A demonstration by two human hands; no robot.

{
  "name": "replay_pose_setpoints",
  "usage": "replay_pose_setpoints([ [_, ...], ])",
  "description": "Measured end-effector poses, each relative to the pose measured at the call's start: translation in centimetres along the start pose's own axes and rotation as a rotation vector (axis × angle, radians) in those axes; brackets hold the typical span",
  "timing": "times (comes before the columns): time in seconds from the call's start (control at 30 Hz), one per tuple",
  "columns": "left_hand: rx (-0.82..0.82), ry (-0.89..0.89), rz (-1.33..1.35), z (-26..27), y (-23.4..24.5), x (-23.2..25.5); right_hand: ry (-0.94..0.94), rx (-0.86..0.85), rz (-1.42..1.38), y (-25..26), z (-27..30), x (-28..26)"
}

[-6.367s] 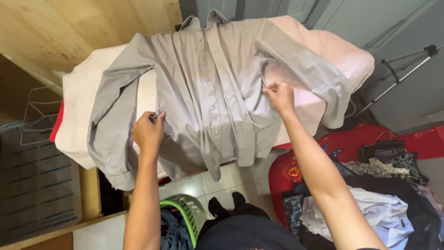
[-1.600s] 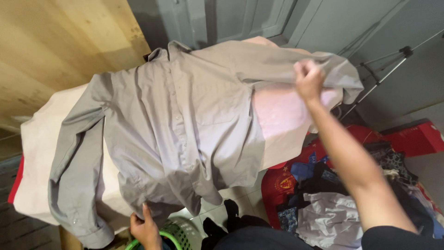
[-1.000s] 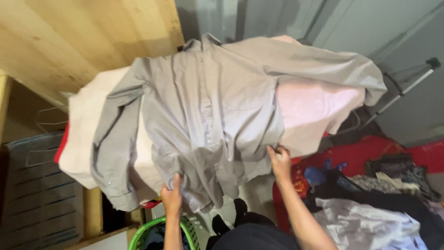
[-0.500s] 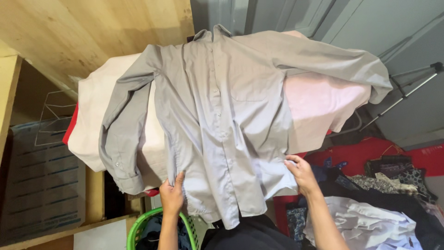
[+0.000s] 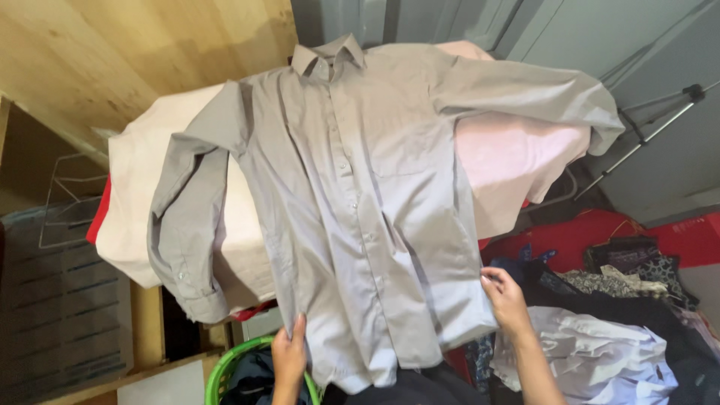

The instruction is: The person picks up a gray shirt from a bed and lays it on a flat surface. They retrieve a hanger from a wooden closet, insert the hanger into the shirt, and button the top button by hand. They then place the shirt onto a rack inside the closet.

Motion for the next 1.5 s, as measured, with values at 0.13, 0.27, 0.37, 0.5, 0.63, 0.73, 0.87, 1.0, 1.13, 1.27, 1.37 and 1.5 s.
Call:
replay_pose_setpoints([
  [0.13,-0.065,0.018,0.073,-1.8,-1.7,0.8,0.123,0.100,0.235,-4.1,-1.2,0.0],
  [0.27,0.045,-0.101,-0.002,-3.1,-2.0,0.5,0.273,0.274,0.621,-7.7,-2.6,0.1],
  [0.37,0.159,-0.176,-0.026,-3.9,-0.6,-0.6,0.597,0.386,0.517,-7.2,-3.2,-0.1],
  [0.5,0.113,-0.063,-0.066,-4.5,0.4,-4.2,0.351,0.471,0.391,-3.0,-4.6,3.1],
  [0.63,0.013,0.009,0.167,-5.3,-1.2,-3.6,0.391,0.306,0.141,-5.2,-5.9,2.9],
  [0.73,0.134,-0.221,0.000,-5.2,-2.9,1.4,0.496,0.206,0.273,-10.6,-6.8,0.3],
  [0.87,0.349,-0.312,-0.137,-5.0,-4.5,7.3,0.365,0.350,0.447,-13.0,-7.9,-2.5],
  [1.0,0.412,-0.194,-0.001,-5.5,-3.8,7.3,0.398,0.386,0.408,-10.8,-6.4,-2.4],
  [1.13,0.461,-0.537,-0.030,-4.5,-2.1,6.2,0.484,0.302,0.127,-6.8,-5.6,-1.5],
  [1.27,0.385,-0.136,-0.032,-4.1,-1.2,5.5,0.509,0.429,0.101,-2.9,-6.4,-2.5],
  [1.37,0.536,-0.482,-0.130,-2.4,-0.3,8.9,0.562,0.427,0.214,-3.5,-6.5,-4.5],
  [1.5,0.439,-0.701,-0.004,0.3,-2.8,13.4,0.648,0.634,0.362,-7.8,-2.7,-8.5],
])
Point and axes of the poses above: each hand's wrist, its own z-axis away from the middle knuckle, its own y-axis out of the back of the hand, x = y × z, the point moved 4 cm from there along -z, towards the middle knuckle, and after that the axes turned 10 degrees about x, right-handed, at the moved point
